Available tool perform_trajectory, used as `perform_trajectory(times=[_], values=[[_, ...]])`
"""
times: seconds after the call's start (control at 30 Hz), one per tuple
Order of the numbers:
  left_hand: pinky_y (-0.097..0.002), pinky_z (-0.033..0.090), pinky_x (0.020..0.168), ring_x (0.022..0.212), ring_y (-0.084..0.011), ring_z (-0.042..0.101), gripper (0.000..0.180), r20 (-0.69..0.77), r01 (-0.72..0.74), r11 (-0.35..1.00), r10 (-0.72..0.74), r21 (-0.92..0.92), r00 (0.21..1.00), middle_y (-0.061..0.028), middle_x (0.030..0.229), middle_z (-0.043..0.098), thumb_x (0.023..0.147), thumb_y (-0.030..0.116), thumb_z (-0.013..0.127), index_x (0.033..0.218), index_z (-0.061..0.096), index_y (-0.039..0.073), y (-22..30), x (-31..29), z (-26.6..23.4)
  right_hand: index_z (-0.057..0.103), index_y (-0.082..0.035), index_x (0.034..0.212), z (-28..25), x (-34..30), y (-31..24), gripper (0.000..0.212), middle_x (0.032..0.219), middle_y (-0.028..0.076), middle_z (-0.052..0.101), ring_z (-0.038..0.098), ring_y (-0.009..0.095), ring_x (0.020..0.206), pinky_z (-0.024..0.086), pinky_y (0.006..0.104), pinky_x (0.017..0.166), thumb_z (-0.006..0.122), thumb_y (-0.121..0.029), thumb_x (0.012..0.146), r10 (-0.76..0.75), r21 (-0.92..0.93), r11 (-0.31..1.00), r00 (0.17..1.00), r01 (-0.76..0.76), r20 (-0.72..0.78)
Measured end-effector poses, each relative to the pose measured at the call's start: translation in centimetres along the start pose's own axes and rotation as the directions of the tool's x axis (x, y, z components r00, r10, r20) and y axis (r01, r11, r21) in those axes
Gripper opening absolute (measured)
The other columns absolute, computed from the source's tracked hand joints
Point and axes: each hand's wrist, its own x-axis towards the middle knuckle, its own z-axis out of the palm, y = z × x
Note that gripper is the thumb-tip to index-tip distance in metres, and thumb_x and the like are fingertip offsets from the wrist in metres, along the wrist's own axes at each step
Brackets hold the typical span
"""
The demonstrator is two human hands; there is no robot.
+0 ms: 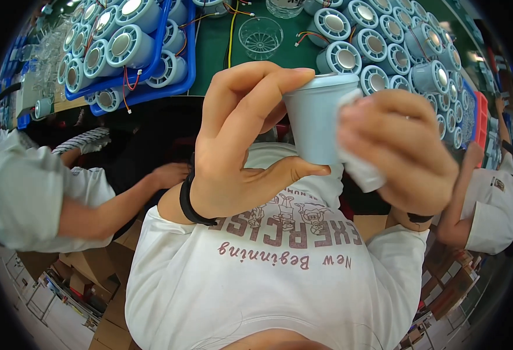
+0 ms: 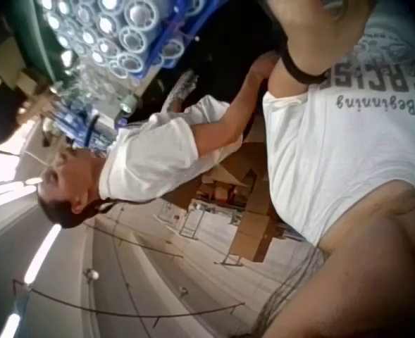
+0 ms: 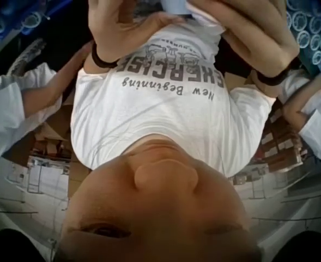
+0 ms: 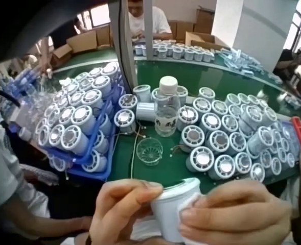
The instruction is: The person picks up a motor, wipes its sides and top with a cloth, and then wipes a plastic cover before placing it onto the motor. They then set the assembled unit back onto the table and repeat the process with another motor.
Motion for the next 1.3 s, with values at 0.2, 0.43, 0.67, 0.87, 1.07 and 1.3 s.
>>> perform_trajectory(times=[0.2,0.43,0.67,0.87,1.07,1.3], values=[[-0.0379,0.053,0.097,0.120,-0.0250,0.049,0.083,-0.034,-0.005,0.998,0.007,0.055,0.999,-0.0132,0.130,0.037,0.067,0.016,0.086,0.133,0.044,-0.008,-0.2,0.1,0.5,0.068,0.009,0.104,-2.1,-2.8,0.7,0.029,0.106,0.016,0.066,0.063,0.028,0.093,0.050,0.0277,0.076,0.062,0.002,0.077,-0.178,-0.017,0.981,0.934,0.193,0.311],[-0.0398,0.053,0.091,0.114,-0.0323,0.054,0.076,0.201,-0.364,0.907,0.324,0.211,0.924,-0.0133,0.126,0.042,0.063,0.013,0.086,0.130,0.053,-0.002,-0.9,1.1,1.8,0.058,0.000,0.123,-1.6,-3.7,1.1,0.055,0.102,0.013,0.065,0.062,0.027,0.091,0.050,0.0335,0.080,0.076,-0.014,0.073,0.507,0.331,0.791,0.854,-0.515,0.117],[-0.0405,0.043,0.097,0.119,-0.0350,0.045,0.074,0.170,-0.287,0.941,0.257,0.182,0.951,-0.0166,0.128,0.046,0.062,0.003,0.080,0.131,0.052,-0.003,-0.7,1.1,2.9,0.055,-0.004,0.126,-1.8,-2.6,2.4,0.061,0.095,0.007,0.064,0.059,0.018,0.081,0.048,0.0301,0.073,0.078,-0.024,0.073,0.540,0.097,0.810,0.800,-0.578,0.260],[-0.0422,0.038,0.102,0.122,-0.0360,0.042,0.091,-0.278,0.189,0.872,-0.063,0.452,0.958,-0.0198,0.133,0.043,0.065,0.009,0.083,0.142,0.036,-0.004,-3.9,1.6,2.5,0.054,-0.001,0.124,-1.2,-2.9,8.5,0.060,0.093,0.010,0.064,0.062,0.026,0.080,0.050,0.0357,0.076,0.078,-0.030,0.077,0.725,-0.176,0.643,0.666,-0.746,-0.177],[-0.0421,0.037,0.101,0.119,-0.0351,0.044,0.082,-0.373,0.407,0.775,-0.238,0.484,0.897,-0.0207,0.131,0.045,0.067,0.013,0.084,0.135,0.041,-0.004,-9.5,1.9,2.9,0.051,0.003,0.124,0.1,-4.0,11.6,0.062,0.108,0.018,0.061,0.061,0.032,0.099,0.048,0.0389,0.085,0.076,-0.033,0.081,0.604,-0.379,0.626,0.731,-0.682,-0.317],[-0.0377,0.043,0.094,0.115,-0.0299,0.048,0.073,-0.389,0.349,0.837,-0.181,0.422,0.903,-0.0168,0.117,0.051,0.067,0.012,0.083,0.129,0.046,0.001,-7.3,1.9,1.8,0.050,0.002,0.122,-1.0,-4.3,8.6,0.050,0.115,0.017,0.055,0.058,0.032,0.102,0.047,0.0375,0.088,0.071,-0.023,0.085,0.409,-0.507,0.666,0.836,-0.547,-0.366]])
